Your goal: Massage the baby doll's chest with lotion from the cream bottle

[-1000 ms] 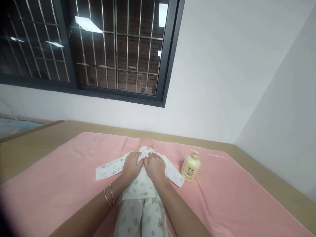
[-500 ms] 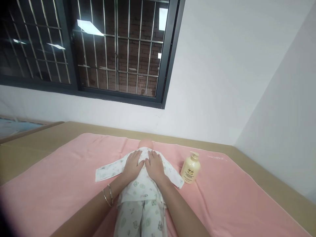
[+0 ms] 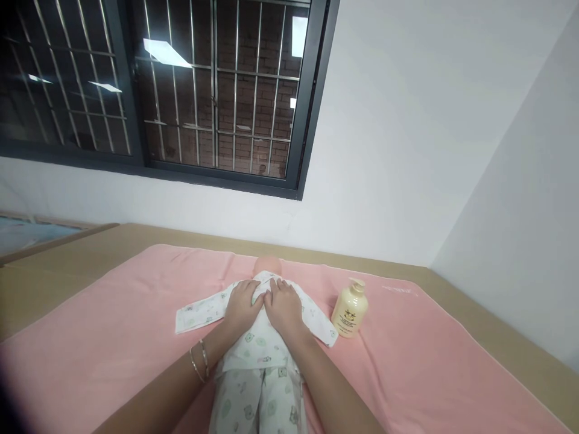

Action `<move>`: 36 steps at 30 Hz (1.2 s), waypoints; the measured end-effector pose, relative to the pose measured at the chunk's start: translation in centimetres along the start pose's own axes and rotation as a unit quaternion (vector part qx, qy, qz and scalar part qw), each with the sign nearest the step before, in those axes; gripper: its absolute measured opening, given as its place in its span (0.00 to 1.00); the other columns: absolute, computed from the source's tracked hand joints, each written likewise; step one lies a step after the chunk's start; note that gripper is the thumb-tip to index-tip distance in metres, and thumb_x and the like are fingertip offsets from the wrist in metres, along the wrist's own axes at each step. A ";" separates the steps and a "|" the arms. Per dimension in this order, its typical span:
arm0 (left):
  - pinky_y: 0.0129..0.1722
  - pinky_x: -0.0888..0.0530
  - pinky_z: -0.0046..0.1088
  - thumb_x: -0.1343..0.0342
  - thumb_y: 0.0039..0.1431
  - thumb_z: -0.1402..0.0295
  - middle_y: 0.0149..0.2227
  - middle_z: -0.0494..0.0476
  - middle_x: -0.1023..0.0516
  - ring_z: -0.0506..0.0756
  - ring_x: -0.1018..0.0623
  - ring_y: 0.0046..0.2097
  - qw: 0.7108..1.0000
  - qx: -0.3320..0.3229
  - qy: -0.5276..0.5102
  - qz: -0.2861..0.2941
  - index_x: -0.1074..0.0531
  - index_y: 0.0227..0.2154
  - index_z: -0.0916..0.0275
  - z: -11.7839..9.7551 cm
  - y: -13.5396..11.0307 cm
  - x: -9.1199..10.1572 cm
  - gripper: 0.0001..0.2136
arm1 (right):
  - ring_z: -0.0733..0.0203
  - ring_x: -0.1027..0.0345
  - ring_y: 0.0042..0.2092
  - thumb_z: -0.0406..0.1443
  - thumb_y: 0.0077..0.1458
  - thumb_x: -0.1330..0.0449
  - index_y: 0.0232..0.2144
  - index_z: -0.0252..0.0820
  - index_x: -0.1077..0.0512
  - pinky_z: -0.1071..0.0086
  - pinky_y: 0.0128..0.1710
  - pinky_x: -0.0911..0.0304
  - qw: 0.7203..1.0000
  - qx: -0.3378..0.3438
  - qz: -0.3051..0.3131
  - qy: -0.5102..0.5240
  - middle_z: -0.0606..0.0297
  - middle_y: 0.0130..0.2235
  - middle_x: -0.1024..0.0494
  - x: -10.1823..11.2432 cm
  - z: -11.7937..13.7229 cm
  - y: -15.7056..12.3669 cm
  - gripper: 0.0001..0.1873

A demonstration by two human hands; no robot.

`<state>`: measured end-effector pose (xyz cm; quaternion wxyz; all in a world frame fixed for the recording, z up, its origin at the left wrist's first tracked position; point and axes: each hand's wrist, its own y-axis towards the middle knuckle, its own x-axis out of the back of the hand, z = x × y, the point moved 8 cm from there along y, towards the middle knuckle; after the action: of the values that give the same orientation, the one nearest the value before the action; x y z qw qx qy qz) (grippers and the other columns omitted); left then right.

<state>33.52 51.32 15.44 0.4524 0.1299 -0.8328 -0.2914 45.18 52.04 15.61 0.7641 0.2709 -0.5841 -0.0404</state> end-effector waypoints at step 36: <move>0.48 0.34 0.39 0.53 0.60 0.65 0.42 0.62 0.24 0.62 0.28 0.47 0.995 0.040 0.094 0.009 0.31 0.43 0.63 -1.0 -0.3 1.0 0.12 | 0.54 0.30 0.44 0.36 0.65 0.53 0.43 0.40 0.30 0.68 0.42 0.42 0.998 -0.054 -0.014 -0.041 0.58 0.42 0.24 0.7 -0.1 -0.6 0.13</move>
<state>33.75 50.29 16.35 0.5260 0.1673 -0.7985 -0.2402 45.63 51.30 15.98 0.7524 0.2355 -0.6079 -0.0941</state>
